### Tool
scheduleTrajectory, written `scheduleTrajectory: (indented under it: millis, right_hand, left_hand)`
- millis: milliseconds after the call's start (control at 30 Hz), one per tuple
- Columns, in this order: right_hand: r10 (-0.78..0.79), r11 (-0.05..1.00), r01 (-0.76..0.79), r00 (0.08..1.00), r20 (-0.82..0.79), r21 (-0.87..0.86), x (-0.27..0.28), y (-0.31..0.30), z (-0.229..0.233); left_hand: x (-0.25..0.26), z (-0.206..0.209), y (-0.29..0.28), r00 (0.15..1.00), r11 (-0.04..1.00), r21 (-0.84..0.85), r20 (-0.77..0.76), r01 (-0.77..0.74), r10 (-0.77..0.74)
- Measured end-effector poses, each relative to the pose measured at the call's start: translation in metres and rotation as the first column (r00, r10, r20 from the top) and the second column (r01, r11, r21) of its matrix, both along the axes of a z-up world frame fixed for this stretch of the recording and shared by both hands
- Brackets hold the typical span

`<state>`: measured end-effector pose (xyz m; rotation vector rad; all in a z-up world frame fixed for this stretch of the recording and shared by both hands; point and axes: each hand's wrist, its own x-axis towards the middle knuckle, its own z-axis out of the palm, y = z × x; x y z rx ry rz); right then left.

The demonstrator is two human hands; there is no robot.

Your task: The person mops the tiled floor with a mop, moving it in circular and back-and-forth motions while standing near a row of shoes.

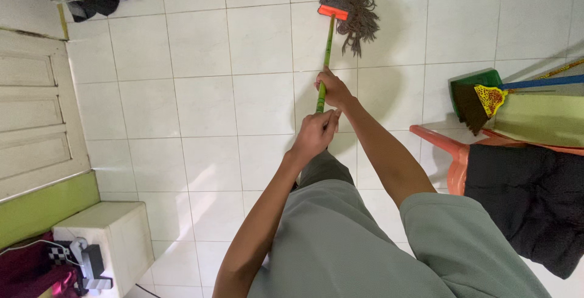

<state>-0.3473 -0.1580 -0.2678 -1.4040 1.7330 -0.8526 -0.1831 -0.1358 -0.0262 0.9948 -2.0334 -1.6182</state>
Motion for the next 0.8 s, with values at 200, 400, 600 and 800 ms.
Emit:
scheduleTrajectory:
  millis: [200,400,600,800]
  right_hand:
    - [0.070,0.996,-0.063,0.990,-0.121,0.062,-0.051,-0.013,0.003]
    - [0.028,0.991,-0.028,1.000,0.002,0.133,-0.069,-0.030,0.025]
    - [-0.048,0.949,0.035,0.998,-0.034,-0.315,-0.055,-0.043,0.019]
    - [-0.102,0.988,0.107,0.993,0.051,-0.109,-0.028,-0.046,0.037]
  left_hand:
    - [-0.051,-0.013,-0.009,0.997,0.993,-0.093,0.001,0.079,-0.079]
    - [-0.074,-0.008,-0.032,0.998,0.999,-0.014,-0.055,0.030,-0.031]
    - [-0.071,0.003,-0.048,1.000,1.000,-0.014,-0.008,-0.005,0.005]
    - [-0.048,0.008,-0.052,0.995,0.989,-0.116,0.009,-0.093,0.095]
